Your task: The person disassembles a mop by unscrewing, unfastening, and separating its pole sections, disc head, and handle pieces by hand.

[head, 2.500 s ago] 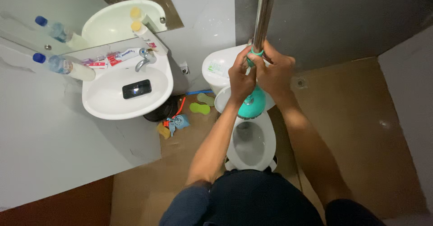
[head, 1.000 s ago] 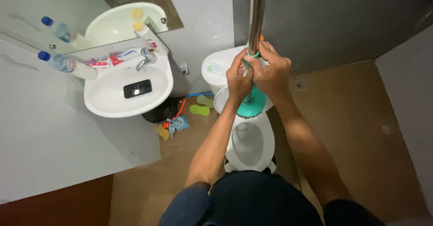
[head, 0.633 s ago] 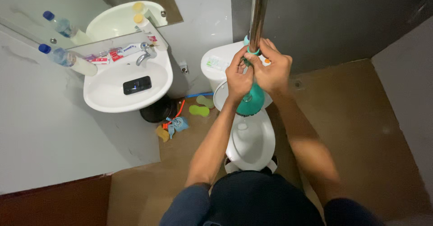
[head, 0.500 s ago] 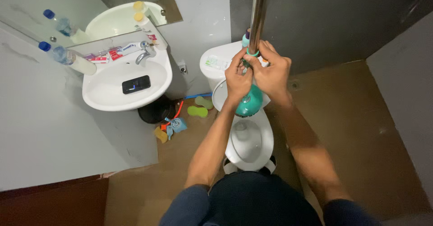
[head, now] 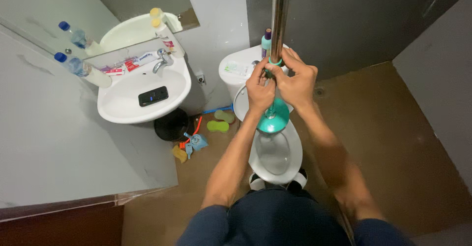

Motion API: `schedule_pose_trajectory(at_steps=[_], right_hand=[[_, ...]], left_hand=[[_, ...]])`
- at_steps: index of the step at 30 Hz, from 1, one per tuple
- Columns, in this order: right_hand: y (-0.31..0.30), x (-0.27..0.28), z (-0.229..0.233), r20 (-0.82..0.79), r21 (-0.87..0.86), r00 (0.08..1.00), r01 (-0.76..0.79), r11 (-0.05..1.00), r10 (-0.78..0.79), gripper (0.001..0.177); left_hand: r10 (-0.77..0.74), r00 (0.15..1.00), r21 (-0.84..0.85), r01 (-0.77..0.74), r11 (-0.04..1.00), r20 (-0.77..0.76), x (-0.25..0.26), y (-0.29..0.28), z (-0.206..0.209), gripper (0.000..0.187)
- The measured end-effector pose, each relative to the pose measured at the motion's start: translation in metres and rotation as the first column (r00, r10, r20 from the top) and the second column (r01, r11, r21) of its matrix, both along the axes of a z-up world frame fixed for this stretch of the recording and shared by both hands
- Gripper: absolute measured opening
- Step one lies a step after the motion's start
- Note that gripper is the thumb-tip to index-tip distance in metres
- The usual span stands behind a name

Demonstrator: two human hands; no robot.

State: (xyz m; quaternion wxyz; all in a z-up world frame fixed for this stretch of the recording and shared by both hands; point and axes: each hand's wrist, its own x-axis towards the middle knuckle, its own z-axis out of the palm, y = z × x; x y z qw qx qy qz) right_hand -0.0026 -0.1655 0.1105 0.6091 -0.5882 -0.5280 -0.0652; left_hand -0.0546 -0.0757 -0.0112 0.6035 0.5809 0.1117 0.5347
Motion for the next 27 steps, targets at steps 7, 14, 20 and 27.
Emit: schedule_pose_trajectory(at_steps=[7,14,20,27], right_hand=[[-0.011,-0.008,-0.01,-0.035,0.032,0.999,0.036,0.999,-0.035,0.035],[-0.031,-0.002,-0.005,-0.096,0.007,0.991,0.098,0.995,-0.097,0.032],[-0.049,0.022,0.004,0.002,0.019,0.997,0.077,0.997,-0.077,0.035],[-0.069,0.08,0.002,-0.036,0.055,0.997,0.073,0.996,-0.071,0.031]], left_hand=[[-0.11,0.994,0.006,0.11,0.994,0.022,-0.009,-0.008,-0.004,0.052],[-0.301,0.953,0.019,0.3,0.954,0.037,-0.004,-0.025,0.008,0.048],[-0.292,0.955,-0.075,0.296,0.952,0.061,0.022,-0.039,0.0,0.057],[-0.313,0.949,-0.004,0.314,0.949,0.044,0.076,-0.059,-0.027,0.053]])
